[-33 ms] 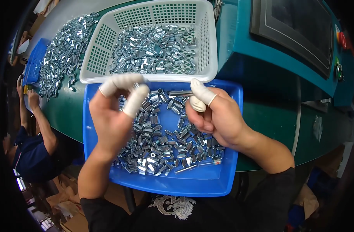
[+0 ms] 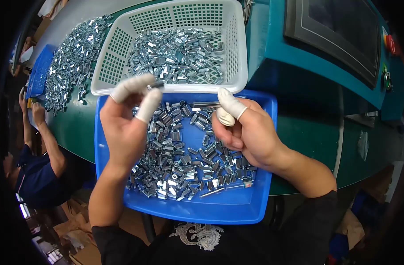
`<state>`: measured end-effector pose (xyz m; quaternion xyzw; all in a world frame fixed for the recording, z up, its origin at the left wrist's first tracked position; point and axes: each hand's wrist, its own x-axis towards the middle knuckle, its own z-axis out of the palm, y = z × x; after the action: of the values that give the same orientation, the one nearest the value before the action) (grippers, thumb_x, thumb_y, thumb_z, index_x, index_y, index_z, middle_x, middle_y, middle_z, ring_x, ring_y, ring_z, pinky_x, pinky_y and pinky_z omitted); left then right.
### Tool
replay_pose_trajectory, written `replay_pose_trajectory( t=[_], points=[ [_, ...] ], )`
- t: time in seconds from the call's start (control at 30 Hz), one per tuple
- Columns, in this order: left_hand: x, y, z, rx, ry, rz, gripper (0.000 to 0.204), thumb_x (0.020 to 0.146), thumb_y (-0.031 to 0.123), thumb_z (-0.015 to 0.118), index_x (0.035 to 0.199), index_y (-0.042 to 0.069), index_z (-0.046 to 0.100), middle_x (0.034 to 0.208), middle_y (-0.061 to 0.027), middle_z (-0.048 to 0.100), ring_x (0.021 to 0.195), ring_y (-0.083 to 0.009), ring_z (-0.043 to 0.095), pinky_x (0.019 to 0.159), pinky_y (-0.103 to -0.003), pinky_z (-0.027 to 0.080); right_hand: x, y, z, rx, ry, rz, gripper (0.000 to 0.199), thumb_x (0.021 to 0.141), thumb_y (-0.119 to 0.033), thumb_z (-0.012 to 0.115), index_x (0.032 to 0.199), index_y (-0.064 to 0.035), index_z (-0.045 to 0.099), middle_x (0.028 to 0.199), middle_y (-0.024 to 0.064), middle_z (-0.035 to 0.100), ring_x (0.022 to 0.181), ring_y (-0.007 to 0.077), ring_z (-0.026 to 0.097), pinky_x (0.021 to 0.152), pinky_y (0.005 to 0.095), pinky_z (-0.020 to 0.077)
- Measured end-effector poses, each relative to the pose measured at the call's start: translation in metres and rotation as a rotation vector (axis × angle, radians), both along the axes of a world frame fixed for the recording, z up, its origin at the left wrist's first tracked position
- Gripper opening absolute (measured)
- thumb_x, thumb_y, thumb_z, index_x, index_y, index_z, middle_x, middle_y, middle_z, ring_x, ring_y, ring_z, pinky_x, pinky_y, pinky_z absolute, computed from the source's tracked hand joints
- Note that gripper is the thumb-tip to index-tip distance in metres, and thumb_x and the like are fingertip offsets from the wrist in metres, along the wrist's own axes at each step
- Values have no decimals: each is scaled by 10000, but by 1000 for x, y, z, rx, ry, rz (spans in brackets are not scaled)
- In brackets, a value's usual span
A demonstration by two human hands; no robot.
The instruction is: Assembling or inspecting small metal clips at a manual workstation.
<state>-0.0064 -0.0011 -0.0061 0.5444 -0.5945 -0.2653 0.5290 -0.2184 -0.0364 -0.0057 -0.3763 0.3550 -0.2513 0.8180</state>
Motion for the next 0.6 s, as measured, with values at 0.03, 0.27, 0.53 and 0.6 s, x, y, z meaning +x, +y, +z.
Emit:
replay_pose_trajectory(
  t=[0.03, 0.27, 0.53, 0.6],
  points=[
    [2, -6, -3, -51, 82, 34, 314, 815, -12, 636, 1121, -24, 570, 903, -48, 605, 725, -77, 544, 704, -202, 458, -1, 0, -1, 2, -6, -3, 446, 996, -358, 274, 721, -64, 464, 495, 12, 396, 376, 55, 273, 358, 216, 235],
    [-15, 7, -9, -100, -519, -68, 105, 706, 30, 716, 785, 35, 647, 722, -34, 616, 572, -142, 516, 502, -251, 392, -2, 2, 0, -80, 17, -69, 419, 993, -340, 297, 752, -47, 476, 506, 15, 415, 389, 53, 280, 388, 211, 250],
    [-30, 12, -23, -18, -904, -145, 119, 666, 95, 712, 755, 38, 659, 724, -80, 586, 693, -251, 547, 631, -364, 406, -2, 4, 4, -141, 67, -23, 458, 981, -361, 323, 678, -54, 479, 517, 25, 456, 397, 47, 291, 397, 206, 252],
    [-31, 13, -26, -2, -976, -126, 126, 665, 111, 717, 731, 30, 648, 750, -93, 590, 718, -255, 542, 651, -368, 388, -2, 5, 3, -164, 67, -15, 461, 980, -362, 324, 675, -55, 480, 516, 26, 457, 398, 46, 294, 397, 205, 252]
  ],
)
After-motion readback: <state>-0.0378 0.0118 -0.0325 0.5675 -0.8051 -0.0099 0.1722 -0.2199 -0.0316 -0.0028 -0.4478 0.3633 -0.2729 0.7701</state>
